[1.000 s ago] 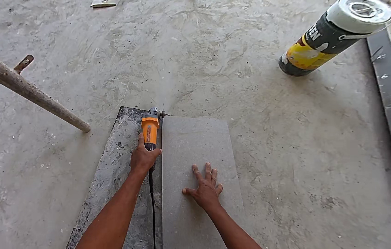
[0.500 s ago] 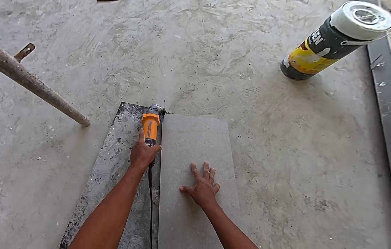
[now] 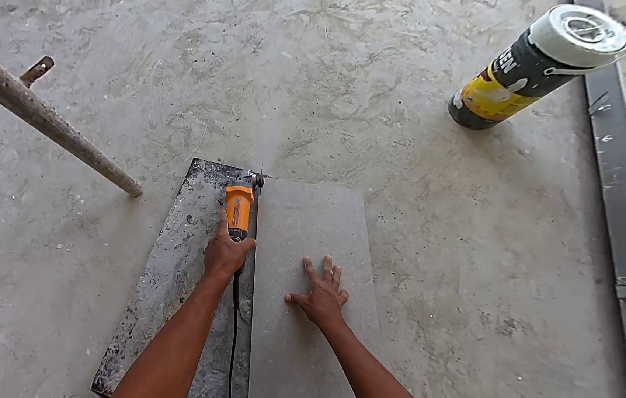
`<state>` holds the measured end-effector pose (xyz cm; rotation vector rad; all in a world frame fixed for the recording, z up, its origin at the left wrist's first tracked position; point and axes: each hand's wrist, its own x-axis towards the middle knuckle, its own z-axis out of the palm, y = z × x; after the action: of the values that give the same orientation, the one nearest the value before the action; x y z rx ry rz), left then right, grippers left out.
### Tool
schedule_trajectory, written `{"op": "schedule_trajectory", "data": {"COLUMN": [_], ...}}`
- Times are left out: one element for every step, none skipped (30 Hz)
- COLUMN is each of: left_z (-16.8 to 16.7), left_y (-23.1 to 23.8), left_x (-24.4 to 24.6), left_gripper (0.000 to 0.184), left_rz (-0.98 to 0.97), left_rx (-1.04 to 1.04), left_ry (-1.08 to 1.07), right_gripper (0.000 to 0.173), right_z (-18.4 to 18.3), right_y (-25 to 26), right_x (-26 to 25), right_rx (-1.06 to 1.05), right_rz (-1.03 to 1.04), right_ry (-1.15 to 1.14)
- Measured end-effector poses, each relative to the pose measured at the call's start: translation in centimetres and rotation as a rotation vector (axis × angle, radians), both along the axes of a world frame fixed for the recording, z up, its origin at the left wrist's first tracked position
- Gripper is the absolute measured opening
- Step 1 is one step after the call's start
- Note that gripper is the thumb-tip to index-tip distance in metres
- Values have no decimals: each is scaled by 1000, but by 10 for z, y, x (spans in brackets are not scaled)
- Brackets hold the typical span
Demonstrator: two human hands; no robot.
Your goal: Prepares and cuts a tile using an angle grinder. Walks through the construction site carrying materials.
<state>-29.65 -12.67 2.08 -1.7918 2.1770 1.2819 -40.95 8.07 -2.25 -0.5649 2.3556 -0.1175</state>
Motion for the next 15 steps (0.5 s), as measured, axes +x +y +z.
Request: {"op": "schedule_trajectory", "data": {"left_z": [0, 1, 1, 1, 1, 1, 1, 1, 2, 2, 3, 3, 3, 4, 4], "left_y": [1, 1, 1, 1, 1, 0, 0, -1, -2, -3, -3, -4, -5, -6, -6], "left_x": [1, 2, 3, 4, 3, 2, 1, 0, -1, -2, -3, -3, -3, -4, -4], "left_gripper": [106, 106, 106, 106, 106, 106, 106, 106, 106, 107, 107, 107, 107, 107, 107], "left_rz": [-4, -3, -1, 0, 0, 1, 4, 7, 12, 16, 17, 17, 17, 17, 15], "left_rx": [-1, 1, 3, 4, 6, 7, 9, 13, 18, 24, 30, 31, 31, 30, 28], "left_ry": [-3, -2, -2, -1, -2, -5, -9, -10, -9, -11, -12, -12, -10, -9, -9], "right_gripper": [108, 108, 109, 109, 109, 109, 110, 110, 109, 109, 108, 109, 109, 109, 109], "right_z": [0, 0, 0, 0, 0, 0, 0, 0, 0, 0, 0, 0, 0, 0, 1], "right_y": [0, 0, 0, -1, -1, -1, -1, -1, -1, -1, -1, -1, -1, -1, -1], "right_x": [0, 0, 0, 0, 0, 0, -1, -1, -1, -1, 0, 0, 0, 0, 0], "right_rx": [1, 5, 7, 8, 9, 13, 19, 23, 24, 22, 22, 20, 19, 17, 15], "right_rz": [1, 3, 3, 3, 4, 5, 7, 7, 7, 6, 7, 7, 9, 8, 7], "right_ry": [1, 2, 1, -2, -2, -2, -3, -5, -5, -4, -4, -2, 0, 2, 2]}}
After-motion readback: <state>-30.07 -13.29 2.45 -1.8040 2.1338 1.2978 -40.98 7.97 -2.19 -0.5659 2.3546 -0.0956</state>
